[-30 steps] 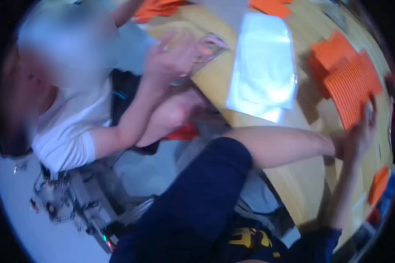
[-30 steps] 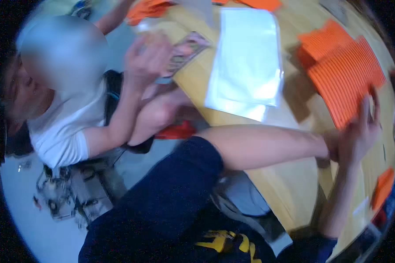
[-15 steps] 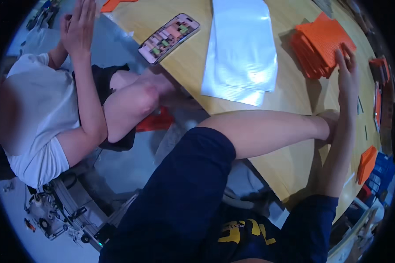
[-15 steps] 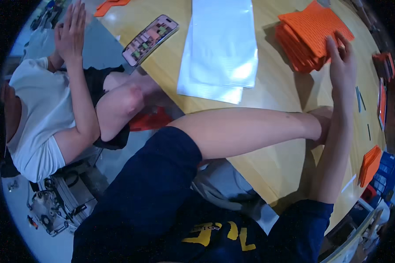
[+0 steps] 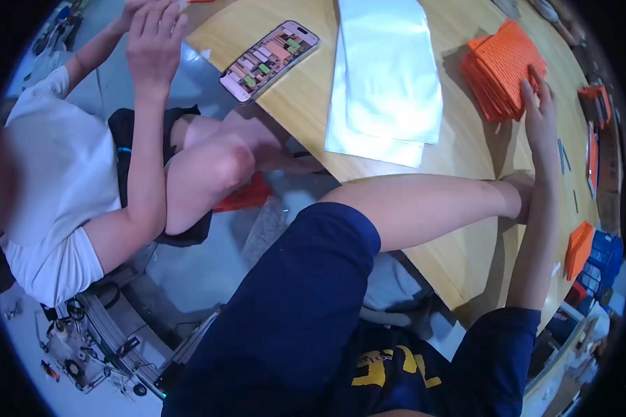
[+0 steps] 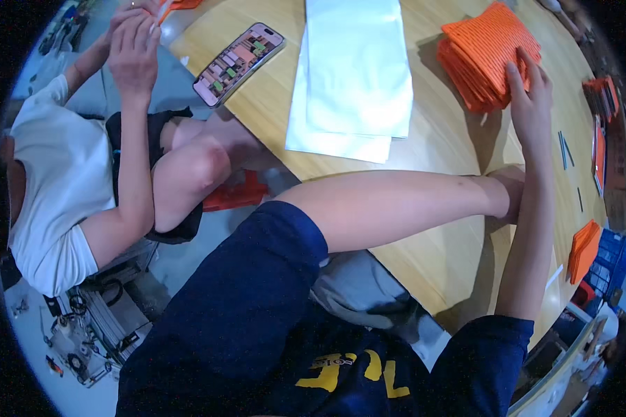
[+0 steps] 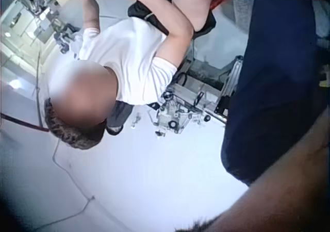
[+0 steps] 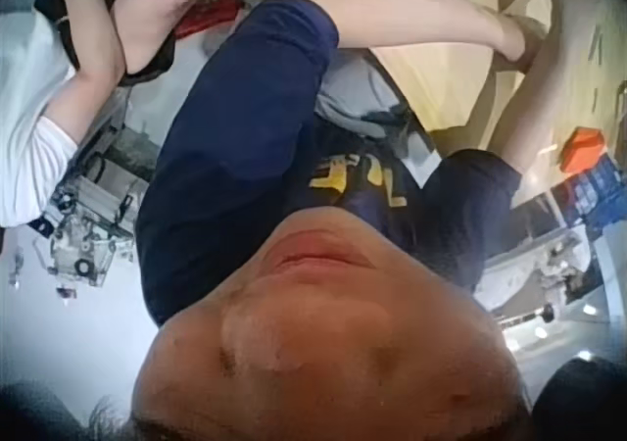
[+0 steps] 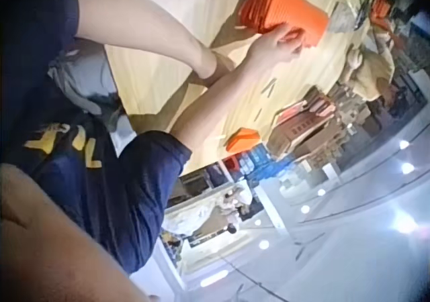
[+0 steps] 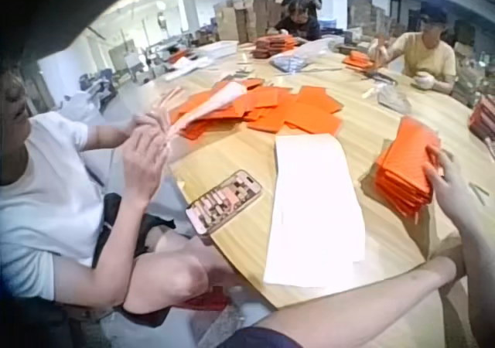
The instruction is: The recorder is assembling and organizing stacks of orange corrugated packaging materials at a workbench.
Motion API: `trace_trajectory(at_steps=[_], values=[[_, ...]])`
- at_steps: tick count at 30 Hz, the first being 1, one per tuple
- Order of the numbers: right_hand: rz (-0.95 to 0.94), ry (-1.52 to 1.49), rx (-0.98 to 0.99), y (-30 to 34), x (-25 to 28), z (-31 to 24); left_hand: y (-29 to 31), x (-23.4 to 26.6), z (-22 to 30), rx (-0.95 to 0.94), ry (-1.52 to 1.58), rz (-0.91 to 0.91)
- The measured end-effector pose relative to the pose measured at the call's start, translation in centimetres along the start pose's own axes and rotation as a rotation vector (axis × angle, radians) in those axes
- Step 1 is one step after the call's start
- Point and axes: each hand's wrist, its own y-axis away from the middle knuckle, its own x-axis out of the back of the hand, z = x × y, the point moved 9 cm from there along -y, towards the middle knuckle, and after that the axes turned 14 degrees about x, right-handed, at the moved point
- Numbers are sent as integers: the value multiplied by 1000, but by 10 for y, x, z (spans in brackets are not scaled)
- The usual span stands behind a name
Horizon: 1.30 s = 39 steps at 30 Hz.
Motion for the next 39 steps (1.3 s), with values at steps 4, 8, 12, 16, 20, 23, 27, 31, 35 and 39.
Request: trace_trajectory(at_steps=[4, 8, 12, 16, 20, 23, 27, 31, 35, 39], values=[[-37, -64, -95, 12, 2, -14, 5, 6, -3, 36, 28, 0], [-94, 27, -45, 44, 25, -43, 1, -1, 0, -178, -244, 124], [23, 267, -127, 109, 115, -2, 11, 5, 31, -296, -439, 231], [95, 62, -336, 209, 162, 18, 16, 14, 17, -231, -407, 215], [-191, -110, -396, 298, 146, -62, 12, 8, 29, -304, -377, 279], [-526, 112, -312, 329, 119, -80, 12, 10, 17, -287, -387, 393], [-434, 55, -301, 312, 127, -67, 15, 13, 14, -371, -291, 292], [-450, 102, -326, 309, 137, -58, 17, 14, 18, -355, -337, 272], [-441, 53, -347, 319, 152, -33, 23, 12, 23, -348, -341, 286], [-232, 195, -430, 343, 220, 18, 22, 12, 25, -358, -334, 289]])
